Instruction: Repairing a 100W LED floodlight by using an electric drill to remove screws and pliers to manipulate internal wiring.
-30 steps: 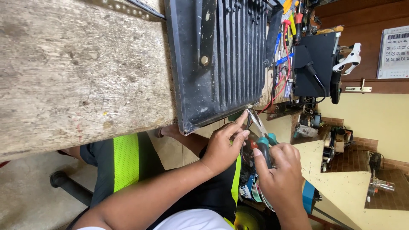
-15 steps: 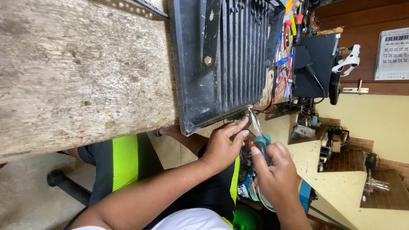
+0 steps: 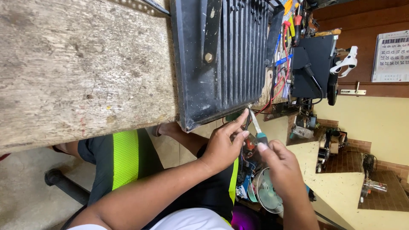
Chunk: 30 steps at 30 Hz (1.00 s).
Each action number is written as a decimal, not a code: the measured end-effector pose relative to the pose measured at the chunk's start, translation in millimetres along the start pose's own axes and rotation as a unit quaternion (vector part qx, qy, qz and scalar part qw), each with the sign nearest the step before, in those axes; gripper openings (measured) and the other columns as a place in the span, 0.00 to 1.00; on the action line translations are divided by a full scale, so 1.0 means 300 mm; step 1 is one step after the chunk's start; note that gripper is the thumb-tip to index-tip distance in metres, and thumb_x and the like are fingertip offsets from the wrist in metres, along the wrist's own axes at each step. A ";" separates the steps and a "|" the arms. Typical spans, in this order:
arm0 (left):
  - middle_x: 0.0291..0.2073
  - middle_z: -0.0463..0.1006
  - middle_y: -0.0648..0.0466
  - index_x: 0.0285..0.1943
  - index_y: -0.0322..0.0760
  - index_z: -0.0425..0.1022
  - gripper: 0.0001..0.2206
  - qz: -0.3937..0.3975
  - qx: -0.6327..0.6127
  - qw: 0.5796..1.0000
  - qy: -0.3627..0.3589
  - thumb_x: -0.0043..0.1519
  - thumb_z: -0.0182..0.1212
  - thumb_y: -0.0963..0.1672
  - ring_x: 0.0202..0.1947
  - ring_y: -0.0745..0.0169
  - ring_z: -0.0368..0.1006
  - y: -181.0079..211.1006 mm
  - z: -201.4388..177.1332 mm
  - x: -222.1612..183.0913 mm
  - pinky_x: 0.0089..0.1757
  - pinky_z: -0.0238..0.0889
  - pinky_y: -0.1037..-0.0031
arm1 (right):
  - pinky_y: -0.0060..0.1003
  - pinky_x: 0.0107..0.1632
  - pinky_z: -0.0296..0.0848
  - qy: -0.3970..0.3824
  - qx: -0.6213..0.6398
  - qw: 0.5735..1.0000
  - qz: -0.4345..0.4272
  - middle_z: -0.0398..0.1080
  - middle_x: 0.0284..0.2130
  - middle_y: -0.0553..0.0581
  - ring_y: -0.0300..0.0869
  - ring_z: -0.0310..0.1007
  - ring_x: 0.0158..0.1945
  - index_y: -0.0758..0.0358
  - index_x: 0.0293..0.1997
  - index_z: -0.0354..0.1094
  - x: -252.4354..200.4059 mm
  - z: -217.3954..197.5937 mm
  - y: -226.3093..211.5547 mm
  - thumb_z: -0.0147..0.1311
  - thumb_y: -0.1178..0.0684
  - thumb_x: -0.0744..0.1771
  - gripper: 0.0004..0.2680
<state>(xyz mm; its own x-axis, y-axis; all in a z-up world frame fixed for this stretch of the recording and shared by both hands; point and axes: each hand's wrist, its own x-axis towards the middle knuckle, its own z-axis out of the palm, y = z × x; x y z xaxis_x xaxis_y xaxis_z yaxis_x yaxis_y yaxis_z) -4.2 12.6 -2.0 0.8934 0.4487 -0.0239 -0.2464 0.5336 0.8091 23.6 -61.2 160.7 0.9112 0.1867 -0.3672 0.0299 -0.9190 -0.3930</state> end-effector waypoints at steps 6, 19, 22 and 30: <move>0.30 0.74 0.60 0.78 0.52 0.61 0.28 -0.066 -0.037 0.997 -0.024 0.66 0.57 0.43 0.31 0.65 0.67 0.038 -0.029 0.002 0.37 0.65 0.71 | 0.44 0.45 0.62 0.135 -0.340 0.915 -0.171 0.62 0.30 0.57 0.49 0.61 0.42 0.62 0.26 0.63 -0.043 0.067 0.018 0.54 0.45 0.68 0.14; 0.26 0.70 0.64 0.78 0.54 0.61 0.28 -0.075 -0.077 0.994 -0.034 0.67 0.56 0.42 0.30 0.69 0.66 0.053 -0.040 0.000 0.39 0.63 0.75 | 0.41 0.38 0.60 0.113 -0.314 0.931 -0.146 0.60 0.27 0.53 0.45 0.59 0.33 0.62 0.27 0.63 -0.034 0.069 -0.008 0.53 0.47 0.69 0.13; 0.26 0.69 0.64 0.78 0.55 0.60 0.28 -0.087 -0.083 0.992 -0.036 0.67 0.57 0.42 0.31 0.70 0.68 0.059 -0.040 0.003 0.39 0.65 0.76 | 0.38 0.38 0.61 0.062 -0.133 0.989 -0.033 0.61 0.28 0.53 0.42 0.60 0.32 0.63 0.27 0.64 -0.025 0.050 -0.029 0.51 0.50 0.70 0.12; 0.28 0.72 0.64 0.78 0.56 0.60 0.27 -0.092 -0.110 0.989 -0.046 0.68 0.55 0.42 0.31 0.71 0.70 0.063 -0.039 -0.001 0.38 0.65 0.76 | 0.43 0.39 0.61 0.018 0.083 0.994 0.066 0.73 0.32 0.62 0.47 0.63 0.33 0.72 0.37 0.74 -0.008 0.012 -0.013 0.49 0.51 0.70 0.12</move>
<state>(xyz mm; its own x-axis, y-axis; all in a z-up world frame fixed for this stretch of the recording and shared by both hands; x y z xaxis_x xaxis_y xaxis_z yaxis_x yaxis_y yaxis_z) -13.6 30.9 6.4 0.9587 0.2671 -0.0974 -0.1425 0.7478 0.6485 19.9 -56.7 160.2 0.9165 0.0526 -0.3965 -0.1572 -0.8642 -0.4780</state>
